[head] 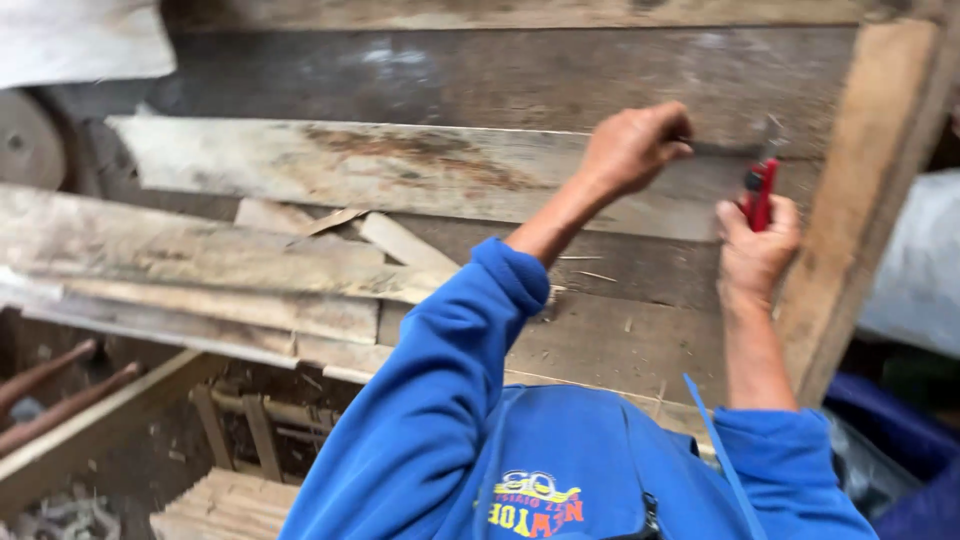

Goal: Sizing thin wooden boards or veneer by scoring and cutting them with a utility knife in a workshop.

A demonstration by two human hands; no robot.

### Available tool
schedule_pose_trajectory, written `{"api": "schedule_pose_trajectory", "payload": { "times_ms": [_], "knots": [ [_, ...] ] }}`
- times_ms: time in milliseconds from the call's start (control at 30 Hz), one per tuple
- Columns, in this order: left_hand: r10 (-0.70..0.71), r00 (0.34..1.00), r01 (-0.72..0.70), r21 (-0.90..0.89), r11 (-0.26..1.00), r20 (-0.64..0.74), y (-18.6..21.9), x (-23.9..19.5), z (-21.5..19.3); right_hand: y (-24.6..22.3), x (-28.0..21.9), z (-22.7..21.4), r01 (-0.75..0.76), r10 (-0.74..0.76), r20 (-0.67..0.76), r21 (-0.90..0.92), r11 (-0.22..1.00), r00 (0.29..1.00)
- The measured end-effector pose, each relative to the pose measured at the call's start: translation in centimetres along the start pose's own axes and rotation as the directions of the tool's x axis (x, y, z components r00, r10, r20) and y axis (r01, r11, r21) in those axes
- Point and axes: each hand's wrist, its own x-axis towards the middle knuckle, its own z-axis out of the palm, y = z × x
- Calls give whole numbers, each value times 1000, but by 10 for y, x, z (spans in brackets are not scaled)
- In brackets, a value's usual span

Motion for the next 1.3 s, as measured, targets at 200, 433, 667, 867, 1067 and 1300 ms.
{"api": "schedule_pose_trajectory", "payload": {
  "times_ms": [200, 433, 667, 867, 1067, 1300],
  "knots": [
    [123, 987, -139, 154, 978, 107, -58, -23, -54, -23, 2, -33, -221, 220, 43, 42, 974, 975],
    [57, 998, -64, 190, 980, 40, -87, -19, -98, -25, 14, -71, -223, 230, -101, 77, 972, 968],
    [205, 979, -201, 115, 973, -20, -59, 46, -39, 55, 77, -151, -490, 483, -97, -71, 869, 870],
    [219, 971, -225, -56, 973, -101, -93, 58, -41, -12, 74, -108, -195, 194, -32, -13, 981, 980],
    [418, 846, -344, 259, 903, -333, -101, 59, -69, -54, 70, -34, -192, 211, -154, 130, 973, 965],
    [431, 752, -259, 377, 889, -500, -142, 77, -50, -65, 37, -14, -115, 104, -146, -63, 991, 984]
  ]
}}
